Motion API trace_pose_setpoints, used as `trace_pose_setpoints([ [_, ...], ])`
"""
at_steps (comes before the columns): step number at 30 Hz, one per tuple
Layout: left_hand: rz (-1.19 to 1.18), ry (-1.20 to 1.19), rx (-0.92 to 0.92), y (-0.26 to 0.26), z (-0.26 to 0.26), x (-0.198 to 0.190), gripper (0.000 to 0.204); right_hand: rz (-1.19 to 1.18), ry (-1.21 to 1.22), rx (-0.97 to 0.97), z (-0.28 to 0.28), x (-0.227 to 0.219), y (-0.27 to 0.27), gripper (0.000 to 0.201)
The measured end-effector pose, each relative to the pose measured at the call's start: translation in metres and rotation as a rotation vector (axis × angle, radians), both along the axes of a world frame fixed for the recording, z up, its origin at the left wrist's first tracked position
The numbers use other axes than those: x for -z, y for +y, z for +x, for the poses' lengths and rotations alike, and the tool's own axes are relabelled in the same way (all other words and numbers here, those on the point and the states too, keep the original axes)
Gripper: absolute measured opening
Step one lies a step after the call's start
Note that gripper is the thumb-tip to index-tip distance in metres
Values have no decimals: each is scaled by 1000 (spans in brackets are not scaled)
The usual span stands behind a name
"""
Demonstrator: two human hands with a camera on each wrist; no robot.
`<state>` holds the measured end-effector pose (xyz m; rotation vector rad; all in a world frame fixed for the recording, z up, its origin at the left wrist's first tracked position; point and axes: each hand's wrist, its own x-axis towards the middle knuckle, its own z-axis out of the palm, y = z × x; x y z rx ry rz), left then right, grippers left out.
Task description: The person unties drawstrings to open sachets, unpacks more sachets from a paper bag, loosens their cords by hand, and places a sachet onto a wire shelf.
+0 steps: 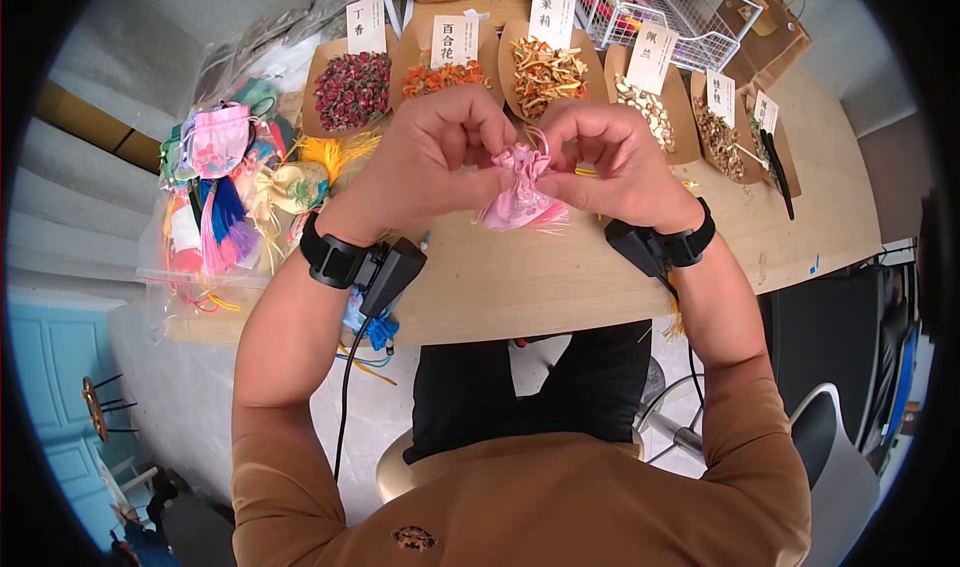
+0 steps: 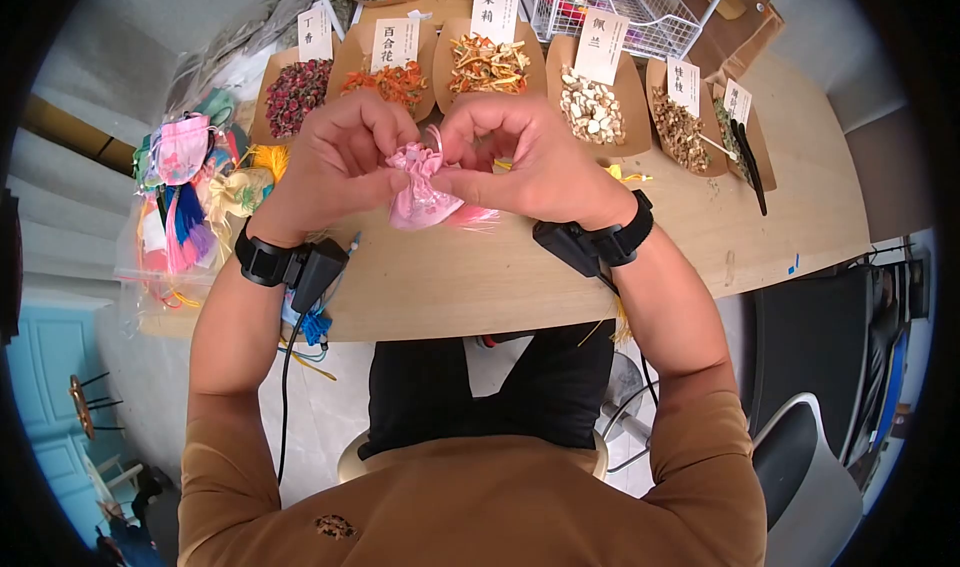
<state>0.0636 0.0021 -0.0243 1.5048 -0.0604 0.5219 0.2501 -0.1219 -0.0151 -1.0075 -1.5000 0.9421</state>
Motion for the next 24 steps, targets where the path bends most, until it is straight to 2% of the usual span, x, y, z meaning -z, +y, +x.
trace_pose_setpoints([
  [5,-24,23,8,-1,-2,-2,28,-48,-18,-8,-1,-1,0,8],
  [10,-33,72,63,-3,-6,-5,26,-27,105,-85,-4,2,0,7],
  [24,-9,39,111,-7,-5,-9,17,52,0,-46,-9,1,-1,10],
])
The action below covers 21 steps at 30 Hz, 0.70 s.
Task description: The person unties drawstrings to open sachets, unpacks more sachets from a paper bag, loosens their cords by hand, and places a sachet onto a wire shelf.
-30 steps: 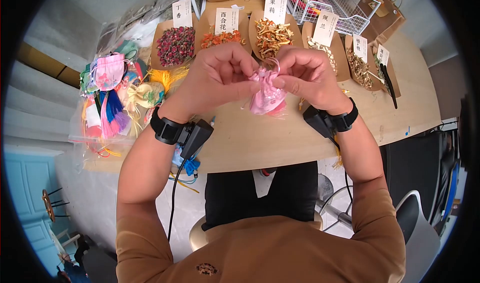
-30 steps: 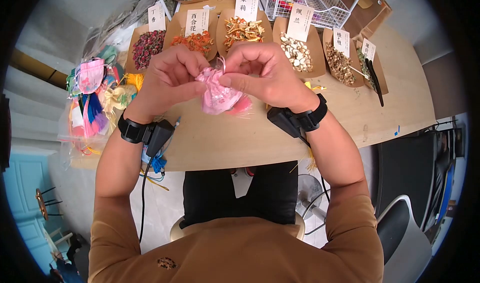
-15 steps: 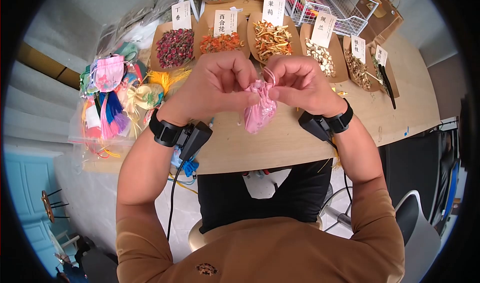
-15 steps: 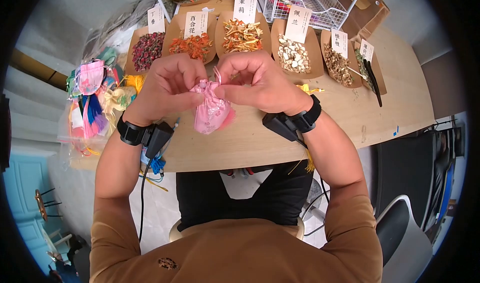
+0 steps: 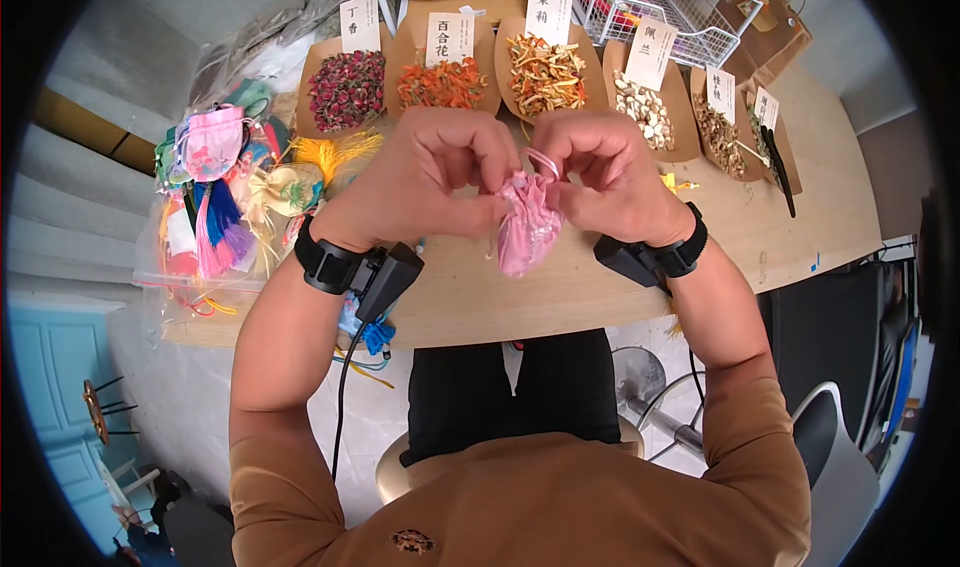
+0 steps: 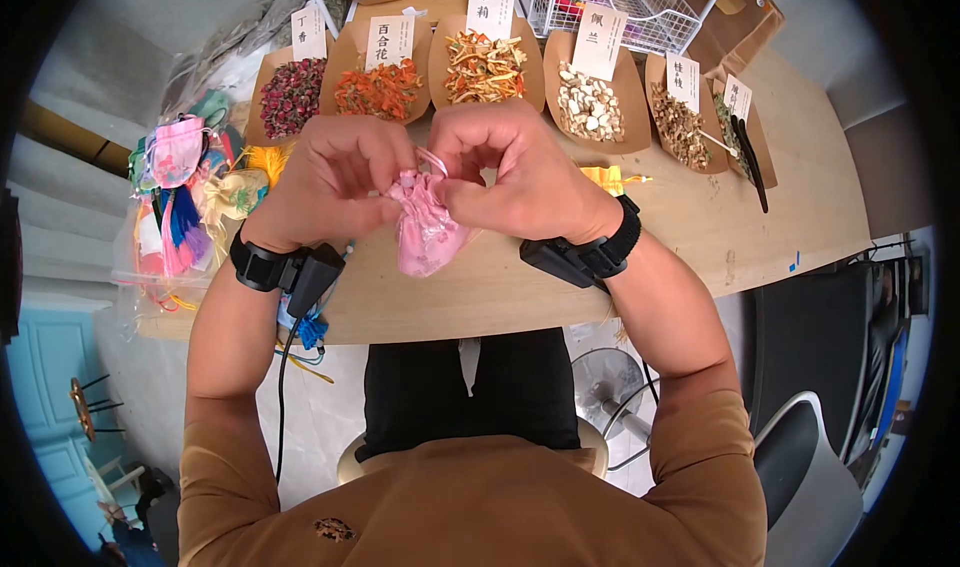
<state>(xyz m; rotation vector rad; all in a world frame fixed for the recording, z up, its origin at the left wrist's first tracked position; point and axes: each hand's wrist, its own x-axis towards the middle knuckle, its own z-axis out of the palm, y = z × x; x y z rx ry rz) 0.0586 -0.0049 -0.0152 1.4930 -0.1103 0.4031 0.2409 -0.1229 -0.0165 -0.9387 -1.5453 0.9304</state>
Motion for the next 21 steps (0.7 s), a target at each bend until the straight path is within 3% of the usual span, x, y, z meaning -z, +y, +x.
trace_pose_setpoints([
  [2,-30,18,-30,0,0,1,18,8,8,26,0,0,0,10],
  [4,120,41,-126,2,1,2,16,32,3,55,3,0,1,11],
  [8,55,189,-132,2,1,-1,15,40,6,91,3,0,0,12],
  [14,30,243,-58,4,4,1,12,33,-58,119,4,3,1,12],
  [21,72,299,14,5,2,-5,14,17,69,105,3,3,1,8],
])
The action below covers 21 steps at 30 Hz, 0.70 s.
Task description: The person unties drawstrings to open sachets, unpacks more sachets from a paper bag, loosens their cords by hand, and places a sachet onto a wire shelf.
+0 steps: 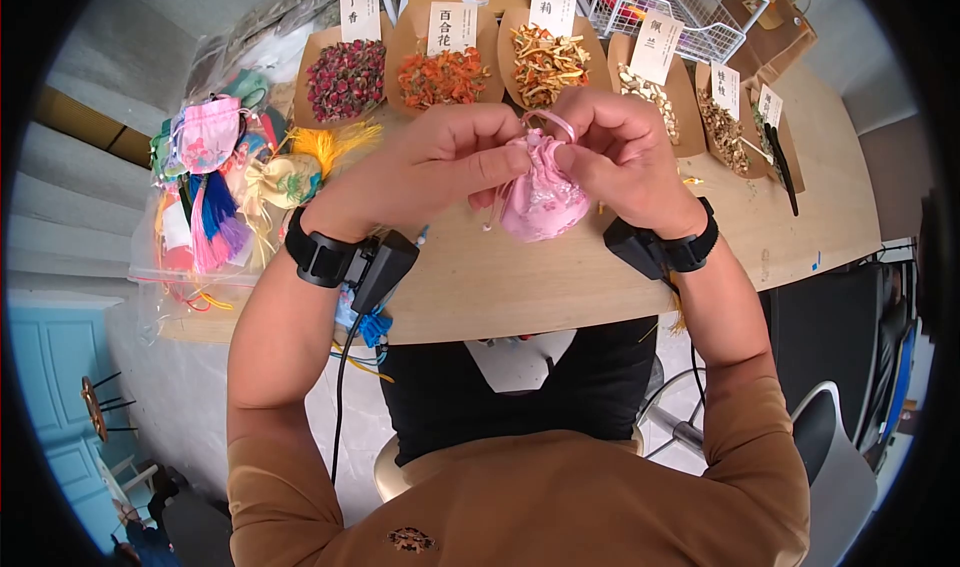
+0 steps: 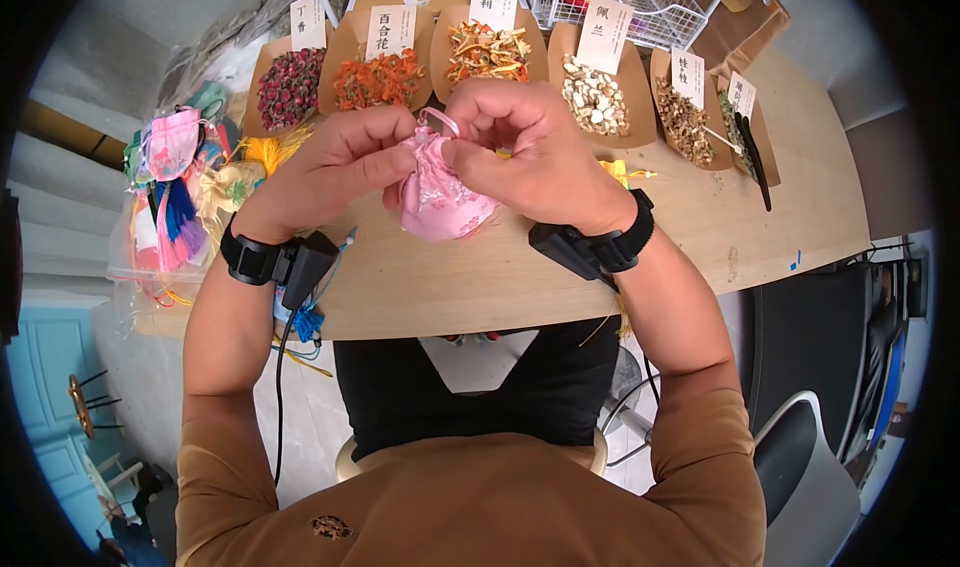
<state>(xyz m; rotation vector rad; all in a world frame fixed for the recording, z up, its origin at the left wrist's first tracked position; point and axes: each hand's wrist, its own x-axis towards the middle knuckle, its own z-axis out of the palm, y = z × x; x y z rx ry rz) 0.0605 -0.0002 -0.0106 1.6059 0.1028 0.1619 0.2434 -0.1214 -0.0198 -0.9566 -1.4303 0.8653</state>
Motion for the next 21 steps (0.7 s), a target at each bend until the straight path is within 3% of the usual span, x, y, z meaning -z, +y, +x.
trace_pose_setpoints([
  [7,3,-14,-44,0,-2,5,10,-143,-7,-33,-1,-2,-1,6],
  [14,17,-56,-83,-2,-1,9,13,-118,-80,-14,-5,-3,-4,6],
  [21,50,-93,-59,-2,-4,5,14,-192,-36,-145,-2,-10,-7,9],
])
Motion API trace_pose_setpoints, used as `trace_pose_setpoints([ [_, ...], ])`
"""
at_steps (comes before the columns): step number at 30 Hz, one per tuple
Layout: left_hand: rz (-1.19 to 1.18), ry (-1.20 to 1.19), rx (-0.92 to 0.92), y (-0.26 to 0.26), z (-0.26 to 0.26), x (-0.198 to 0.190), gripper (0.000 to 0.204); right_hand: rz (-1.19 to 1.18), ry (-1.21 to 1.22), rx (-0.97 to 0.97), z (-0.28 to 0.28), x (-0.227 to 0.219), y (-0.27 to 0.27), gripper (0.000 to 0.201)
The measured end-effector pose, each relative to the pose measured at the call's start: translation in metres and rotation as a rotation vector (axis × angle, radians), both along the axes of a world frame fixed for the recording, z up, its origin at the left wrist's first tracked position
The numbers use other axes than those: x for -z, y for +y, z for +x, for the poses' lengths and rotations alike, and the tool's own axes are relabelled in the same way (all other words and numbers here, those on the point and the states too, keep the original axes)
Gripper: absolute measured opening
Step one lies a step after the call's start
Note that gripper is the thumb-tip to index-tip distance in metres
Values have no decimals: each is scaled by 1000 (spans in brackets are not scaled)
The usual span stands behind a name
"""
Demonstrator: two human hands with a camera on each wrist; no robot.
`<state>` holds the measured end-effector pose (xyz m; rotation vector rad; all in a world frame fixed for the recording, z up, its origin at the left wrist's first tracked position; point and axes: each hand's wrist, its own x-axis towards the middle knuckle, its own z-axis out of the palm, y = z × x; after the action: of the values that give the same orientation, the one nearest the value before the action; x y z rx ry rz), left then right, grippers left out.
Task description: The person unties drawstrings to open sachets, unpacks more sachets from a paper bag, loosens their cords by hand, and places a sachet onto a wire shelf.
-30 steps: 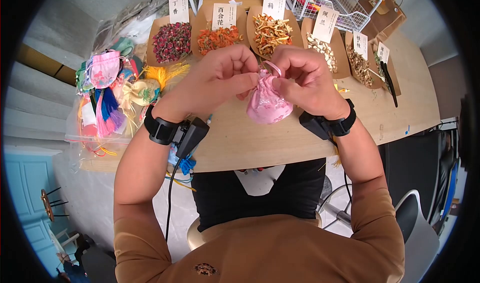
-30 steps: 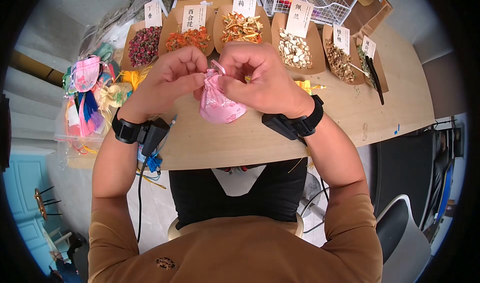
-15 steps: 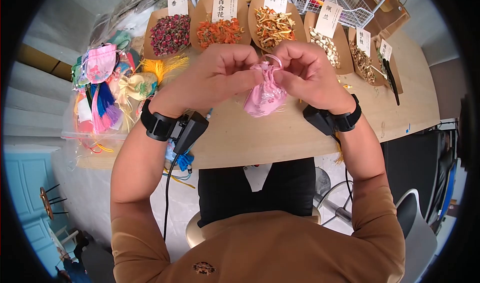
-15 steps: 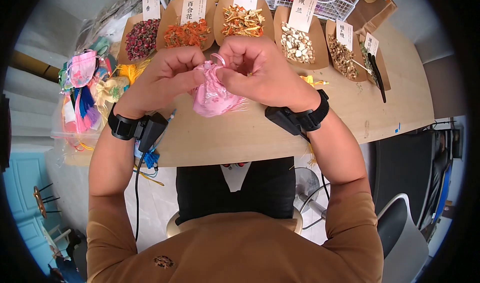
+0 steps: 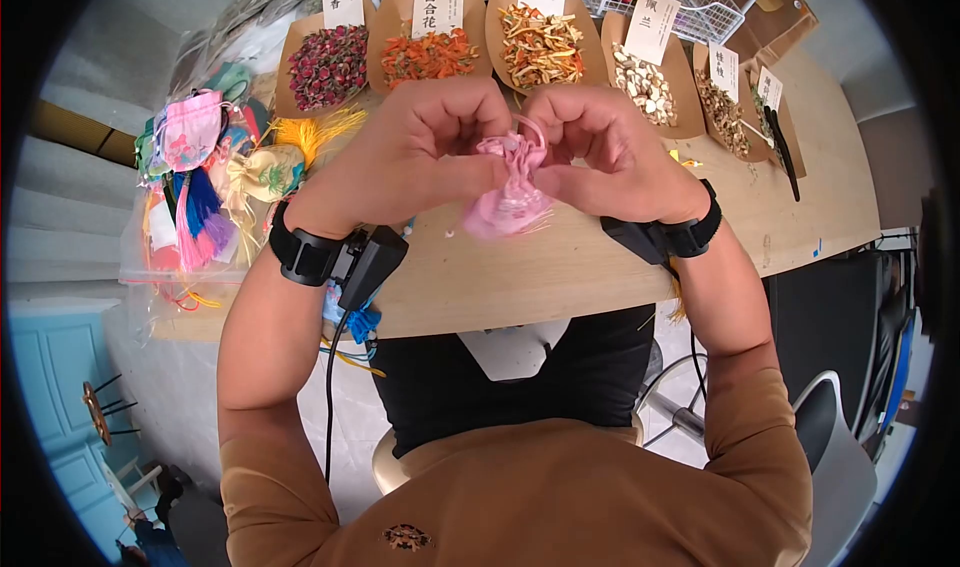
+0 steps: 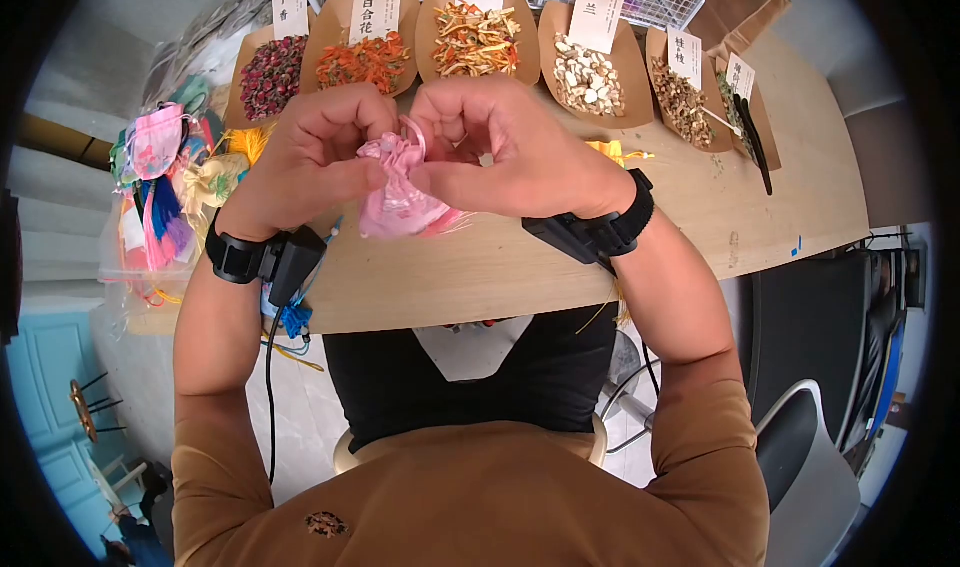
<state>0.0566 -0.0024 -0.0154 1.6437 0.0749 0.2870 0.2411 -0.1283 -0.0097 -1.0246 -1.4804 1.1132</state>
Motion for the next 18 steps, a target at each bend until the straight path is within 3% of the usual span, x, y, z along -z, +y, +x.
trace_pose_setpoints([
  [10,-30,-69,3,3,0,3,15,-54,-138,0,3,4,4,14],
  [18,-90,-126,-41,4,4,4,15,-54,-84,-21,7,2,3,11],
])
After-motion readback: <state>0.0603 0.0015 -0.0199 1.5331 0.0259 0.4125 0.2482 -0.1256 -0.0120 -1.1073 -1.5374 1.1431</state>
